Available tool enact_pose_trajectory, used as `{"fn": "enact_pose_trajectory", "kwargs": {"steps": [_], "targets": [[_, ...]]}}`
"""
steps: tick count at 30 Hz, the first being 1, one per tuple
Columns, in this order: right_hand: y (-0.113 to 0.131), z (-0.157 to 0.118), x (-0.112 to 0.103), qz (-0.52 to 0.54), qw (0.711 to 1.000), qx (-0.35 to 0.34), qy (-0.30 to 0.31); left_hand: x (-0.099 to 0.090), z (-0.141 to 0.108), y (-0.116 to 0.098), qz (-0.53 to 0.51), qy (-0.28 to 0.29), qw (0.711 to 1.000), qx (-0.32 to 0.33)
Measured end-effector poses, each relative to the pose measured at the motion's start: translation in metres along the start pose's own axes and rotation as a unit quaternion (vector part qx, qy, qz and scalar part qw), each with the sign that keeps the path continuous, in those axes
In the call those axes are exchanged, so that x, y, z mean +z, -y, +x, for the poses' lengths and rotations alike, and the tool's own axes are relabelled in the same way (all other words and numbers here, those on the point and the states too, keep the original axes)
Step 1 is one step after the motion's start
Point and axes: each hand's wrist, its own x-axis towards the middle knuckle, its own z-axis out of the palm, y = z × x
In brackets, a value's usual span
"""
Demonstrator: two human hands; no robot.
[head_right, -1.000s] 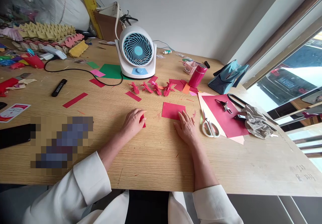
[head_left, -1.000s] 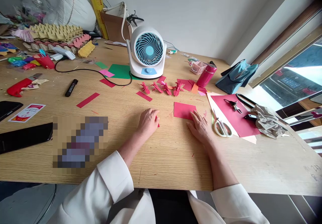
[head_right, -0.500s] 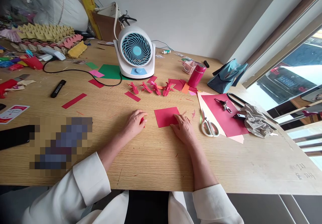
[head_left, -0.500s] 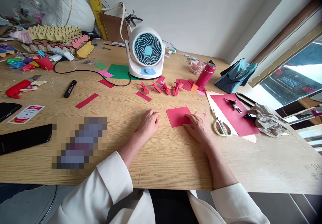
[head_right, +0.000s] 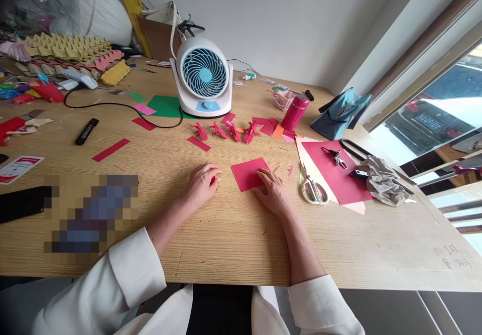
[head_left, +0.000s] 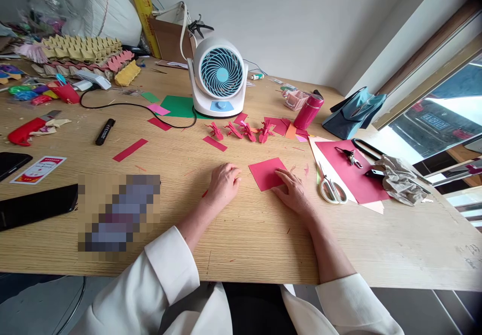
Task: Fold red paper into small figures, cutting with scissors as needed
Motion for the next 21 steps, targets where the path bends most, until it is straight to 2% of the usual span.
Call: {"fn": "enact_pose_trajectory", "kwargs": {"steps": [5,11,14,21], "targets": [[0.003,0.001,-0.001,0.017,1.000,-0.023,0.006,-0.005,0.000,-0.009,-0.017,0.013,0.998,0.053],[0.011,0.000,-0.002,0.044,0.998,-0.043,0.016,-0.002,-0.003,-0.014,-0.046,0.092,0.989,0.109],[0.013,0.000,-0.004,0.055,0.997,-0.051,0.027,0.001,-0.004,-0.013,-0.038,0.108,0.989,0.097],[0.022,0.001,-0.009,0.075,0.995,-0.059,0.025,-0.003,-0.001,-0.010,0.004,0.085,0.996,0.039]]}}
